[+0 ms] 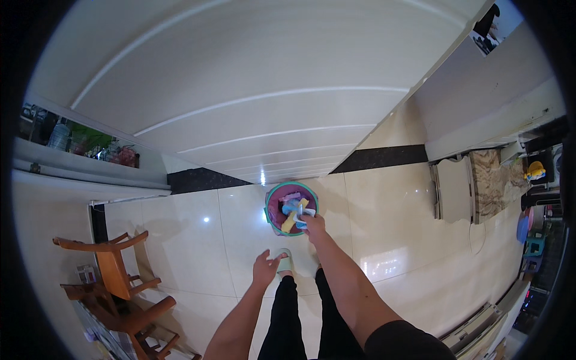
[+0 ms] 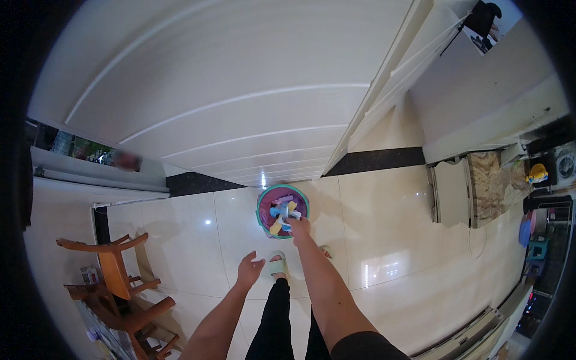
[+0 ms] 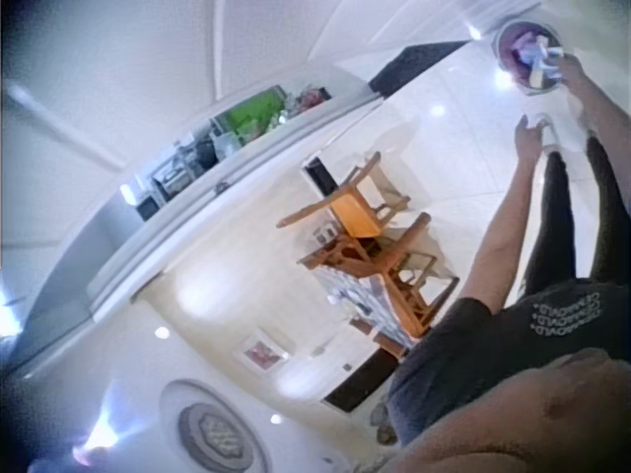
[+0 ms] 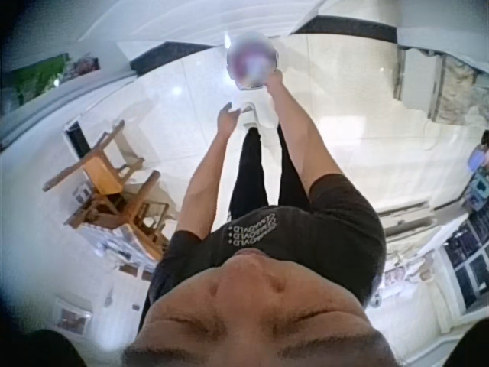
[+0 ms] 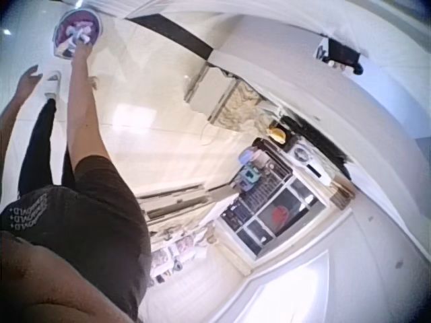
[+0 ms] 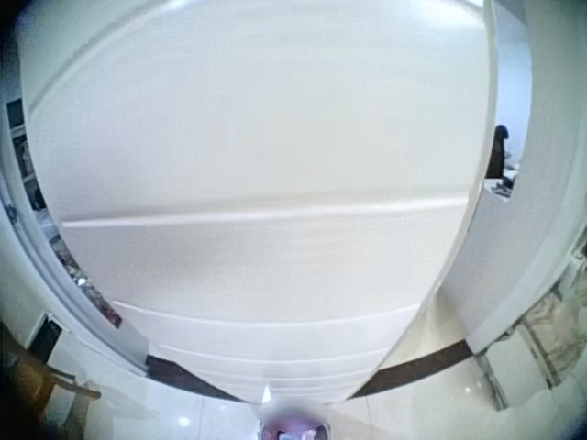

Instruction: The person picks up trash from a coffee table, discards it in a bin, and then wipes down the table surface using a cloth.

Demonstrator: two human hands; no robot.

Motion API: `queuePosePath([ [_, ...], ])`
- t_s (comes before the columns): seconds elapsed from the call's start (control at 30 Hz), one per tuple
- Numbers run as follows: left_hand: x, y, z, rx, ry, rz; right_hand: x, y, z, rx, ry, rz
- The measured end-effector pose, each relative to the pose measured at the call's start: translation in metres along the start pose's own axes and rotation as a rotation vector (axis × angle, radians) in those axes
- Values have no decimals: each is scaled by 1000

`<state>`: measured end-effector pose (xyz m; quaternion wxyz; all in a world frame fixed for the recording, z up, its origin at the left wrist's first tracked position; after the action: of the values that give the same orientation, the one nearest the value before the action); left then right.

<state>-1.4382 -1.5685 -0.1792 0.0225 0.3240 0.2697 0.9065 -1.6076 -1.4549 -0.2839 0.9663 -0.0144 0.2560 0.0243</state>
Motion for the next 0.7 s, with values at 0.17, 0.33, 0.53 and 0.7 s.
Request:
queuePosePath([
  [0.17, -75, 2, 34, 23, 93, 54, 9, -29, -6, 31, 21, 213],
  [0.33, -95, 10, 48, 4, 94, 147, 0, -39, 14, 146, 33, 448],
  [0.53, -87, 28, 47, 36, -49, 229, -11, -45, 31, 218, 94, 397],
  [0.7, -85, 33, 48, 65, -102, 293, -13, -33, 15, 323, 227, 399],
])
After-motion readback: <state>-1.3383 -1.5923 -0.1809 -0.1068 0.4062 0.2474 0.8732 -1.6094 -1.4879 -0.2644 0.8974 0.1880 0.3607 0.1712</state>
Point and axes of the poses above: each hand's wrist, its own z-axis away from the middle knuckle, its own y-axis out of the back of the hand, x = y × z, the point moved 1 cm from there along -z, towards the middle knuckle
